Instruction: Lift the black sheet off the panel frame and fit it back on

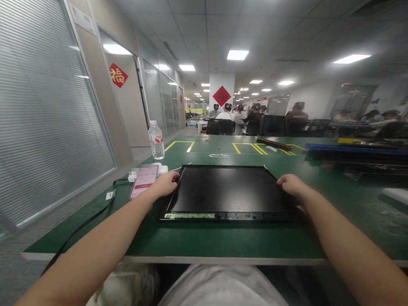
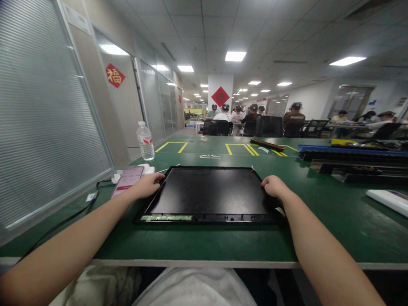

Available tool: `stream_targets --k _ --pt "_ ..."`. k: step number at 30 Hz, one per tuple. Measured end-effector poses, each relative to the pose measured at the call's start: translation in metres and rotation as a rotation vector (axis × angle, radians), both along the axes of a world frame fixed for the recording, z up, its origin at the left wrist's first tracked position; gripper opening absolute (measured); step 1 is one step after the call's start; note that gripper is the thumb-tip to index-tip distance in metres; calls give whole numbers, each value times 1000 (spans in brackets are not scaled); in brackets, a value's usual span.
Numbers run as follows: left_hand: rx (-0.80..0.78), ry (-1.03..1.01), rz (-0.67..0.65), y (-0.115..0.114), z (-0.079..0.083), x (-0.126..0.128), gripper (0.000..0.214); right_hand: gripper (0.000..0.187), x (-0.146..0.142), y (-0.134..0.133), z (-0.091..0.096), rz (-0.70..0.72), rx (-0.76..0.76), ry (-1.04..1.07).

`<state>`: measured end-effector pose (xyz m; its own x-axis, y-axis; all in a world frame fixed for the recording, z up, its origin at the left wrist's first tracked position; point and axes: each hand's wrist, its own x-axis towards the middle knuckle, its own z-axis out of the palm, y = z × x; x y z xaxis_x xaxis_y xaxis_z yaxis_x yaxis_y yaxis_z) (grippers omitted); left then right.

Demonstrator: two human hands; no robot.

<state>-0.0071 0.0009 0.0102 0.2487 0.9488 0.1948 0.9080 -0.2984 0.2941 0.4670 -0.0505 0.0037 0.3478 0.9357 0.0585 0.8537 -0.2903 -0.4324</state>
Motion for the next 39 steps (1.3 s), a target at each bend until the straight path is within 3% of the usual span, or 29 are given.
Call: stream_targets --k 13,20,29,33,39 --pt "10 30 -17 -2 2 1 46 34 3 1 -2 -17 9 59" --pt "4 42 -38 0 1 0 43 37 10 3 -12 -16 28 111" --pt "68 267 -14 -11 9 6 39 32 12 1 -2 7 -50 41" --pt "13 338 -10 -15 13 7 40 38 11 2 4 16 -57 -53" --pt "-85 284 5 -16 13 9 45 45 11 5 1 41 -71 -102"
